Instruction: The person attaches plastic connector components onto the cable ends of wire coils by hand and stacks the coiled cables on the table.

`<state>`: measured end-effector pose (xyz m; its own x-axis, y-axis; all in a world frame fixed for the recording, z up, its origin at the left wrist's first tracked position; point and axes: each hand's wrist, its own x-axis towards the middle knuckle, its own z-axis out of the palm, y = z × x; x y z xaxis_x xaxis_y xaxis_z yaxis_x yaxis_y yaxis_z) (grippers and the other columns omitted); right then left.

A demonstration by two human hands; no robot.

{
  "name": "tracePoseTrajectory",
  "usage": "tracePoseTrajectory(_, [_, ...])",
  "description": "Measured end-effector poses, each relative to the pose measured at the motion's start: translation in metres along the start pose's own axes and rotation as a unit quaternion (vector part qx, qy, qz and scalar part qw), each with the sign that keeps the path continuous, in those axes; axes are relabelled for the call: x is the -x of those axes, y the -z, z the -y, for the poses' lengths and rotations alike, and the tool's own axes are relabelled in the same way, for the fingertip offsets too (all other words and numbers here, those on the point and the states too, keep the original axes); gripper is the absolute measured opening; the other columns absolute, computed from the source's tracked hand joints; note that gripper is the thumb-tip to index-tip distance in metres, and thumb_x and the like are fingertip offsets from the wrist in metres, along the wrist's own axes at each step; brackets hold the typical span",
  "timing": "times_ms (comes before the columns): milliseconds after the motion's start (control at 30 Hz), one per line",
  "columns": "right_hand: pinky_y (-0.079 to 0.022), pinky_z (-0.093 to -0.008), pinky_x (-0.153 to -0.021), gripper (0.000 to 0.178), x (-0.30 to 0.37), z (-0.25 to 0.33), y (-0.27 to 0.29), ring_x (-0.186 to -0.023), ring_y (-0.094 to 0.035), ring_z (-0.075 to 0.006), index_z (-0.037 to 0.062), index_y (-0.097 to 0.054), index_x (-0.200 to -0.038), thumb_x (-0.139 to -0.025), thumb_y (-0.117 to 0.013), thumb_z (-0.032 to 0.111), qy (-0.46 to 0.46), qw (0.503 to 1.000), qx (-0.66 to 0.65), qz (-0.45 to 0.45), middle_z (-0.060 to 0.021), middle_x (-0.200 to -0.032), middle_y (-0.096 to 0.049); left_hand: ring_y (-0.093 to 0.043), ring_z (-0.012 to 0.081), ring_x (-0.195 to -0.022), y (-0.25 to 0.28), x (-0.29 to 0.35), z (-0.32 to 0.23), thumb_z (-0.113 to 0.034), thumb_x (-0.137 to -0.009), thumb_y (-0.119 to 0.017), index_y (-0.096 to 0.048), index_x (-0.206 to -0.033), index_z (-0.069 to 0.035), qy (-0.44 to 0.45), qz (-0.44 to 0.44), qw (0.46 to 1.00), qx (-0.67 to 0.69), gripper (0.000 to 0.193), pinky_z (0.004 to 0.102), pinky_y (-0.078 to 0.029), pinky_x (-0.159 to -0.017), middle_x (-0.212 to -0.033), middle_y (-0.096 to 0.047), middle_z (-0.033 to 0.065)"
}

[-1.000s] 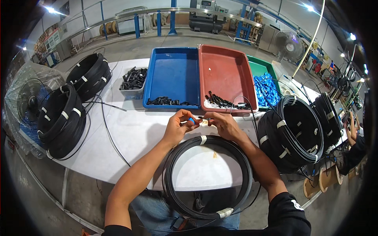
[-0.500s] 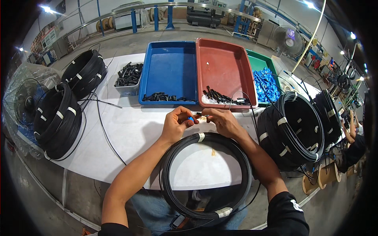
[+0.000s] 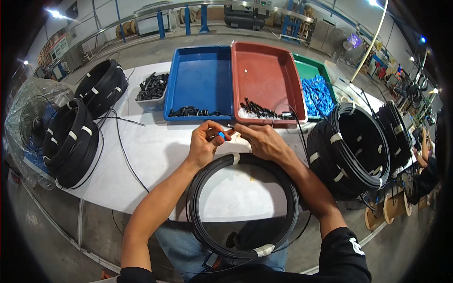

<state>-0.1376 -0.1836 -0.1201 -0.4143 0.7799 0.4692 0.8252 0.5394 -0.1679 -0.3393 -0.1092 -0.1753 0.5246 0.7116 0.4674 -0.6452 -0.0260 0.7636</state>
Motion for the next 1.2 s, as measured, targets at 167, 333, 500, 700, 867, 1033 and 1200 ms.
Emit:
tracePoseTrajectory(167, [-0.056,-0.0441,-0.063,0.031,0.002,0.008,0.006,-0.080,-0.069,-0.0405,0.0078,-0.054,-0.121,-0.091,-0.062,0.005,-0.031,0.997,-0.068,-0.005,-0.0219,-0.095,-0.069,-0.067,0.0137,-0.088,0.004,-0.004,0.003,-0.024,-0.077,-0.084,-0.059,-0.099,-0.004,0.012,-0.005,1.000,-0.018,0.039,0.0345,-0.052,-0.098,-0.089,-0.070,0.0085])
tracePoseTrajectory(333, [-0.054,-0.0450,-0.064,0.029,0.001,0.010,0.004,-0.080,-0.068,-0.0417,0.0056,-0.055,-0.118,-0.090,-0.063,0.005,-0.051,0.996,-0.074,-0.004,-0.0231,-0.095,-0.069,-0.067,0.0136,-0.087,0.005,-0.003,-0.001,-0.023,-0.078,-0.083,-0.060,-0.100,-0.004,0.019,-0.013,1.000,-0.012,0.037,0.0303,-0.053,-0.092,-0.090,-0.071,0.0082])
tracePoseTrajectory(500, [-0.054,-0.0452,-0.064,0.028,0.001,0.006,0.002,-0.080,-0.069,-0.0416,0.0046,-0.056,-0.117,-0.090,-0.063,0.004,-0.049,0.996,-0.079,-0.010,-0.0222,-0.095,-0.069,-0.069,0.0153,-0.085,0.005,-0.006,-0.001,-0.015,-0.081,-0.081,-0.059,-0.101,-0.004,0.004,-0.016,1.000,0.020,0.031,0.0273,-0.056,-0.086,-0.092,-0.071,0.0084])
tracePoseTrajectory(700, [-0.055,-0.0411,-0.062,0.028,0.010,-0.008,-0.007,-0.076,-0.070,-0.0345,0.0057,-0.059,-0.111,-0.084,-0.064,0.000,-0.017,0.991,-0.071,-0.113,-0.0160,-0.088,-0.070,-0.073,0.0181,-0.090,0.017,-0.006,-0.029,0.003,-0.081,-0.078,-0.058,-0.096,-0.003,-0.029,-0.049,0.902,-0.428,0.025,0.0253,-0.058,-0.079,-0.085,-0.071,0.0075])
tracePoseTrajectory(867, [-0.054,-0.0391,-0.062,0.027,0.012,-0.010,-0.006,-0.078,-0.070,-0.0317,0.0107,-0.064,-0.105,-0.081,-0.067,-0.002,-0.004,0.988,-0.056,-0.145,-0.0116,-0.089,-0.071,-0.073,0.0160,-0.085,0.010,-0.001,-0.034,-0.001,-0.080,-0.080,-0.067,-0.092,-0.001,-0.046,-0.040,0.899,-0.434,0.017,0.0258,-0.059,-0.078,-0.085,-0.072,0.0051])
tracePoseTrajectory(1033, [-0.053,-0.0383,-0.061,0.022,0.006,-0.002,0.000,-0.076,-0.067,-0.0294,0.0097,-0.066,-0.101,-0.081,-0.069,0.000,0.016,0.985,-0.053,-0.161,-0.0089,-0.092,-0.065,-0.072,0.0155,-0.081,-0.003,0.000,-0.038,-0.001,-0.077,-0.080,-0.074,-0.094,-0.002,-0.090,-0.028,0.885,-0.455,0.018,0.0264,-0.060,-0.073,-0.091,-0.073,0.0078])
tracePoseTrajectory(1200, [-0.052,-0.0385,-0.060,0.024,0.009,0.000,0.004,-0.076,-0.066,-0.0285,0.0088,-0.068,-0.100,-0.079,-0.071,-0.002,0.004,0.989,-0.060,-0.134,-0.0069,-0.091,-0.063,-0.071,0.0147,-0.083,-0.008,0.001,-0.038,0.000,-0.076,-0.080,-0.074,-0.092,-0.003,-0.071,-0.023,0.883,-0.463,0.017,0.0269,-0.060,-0.073,-0.095,-0.072,0.0076])
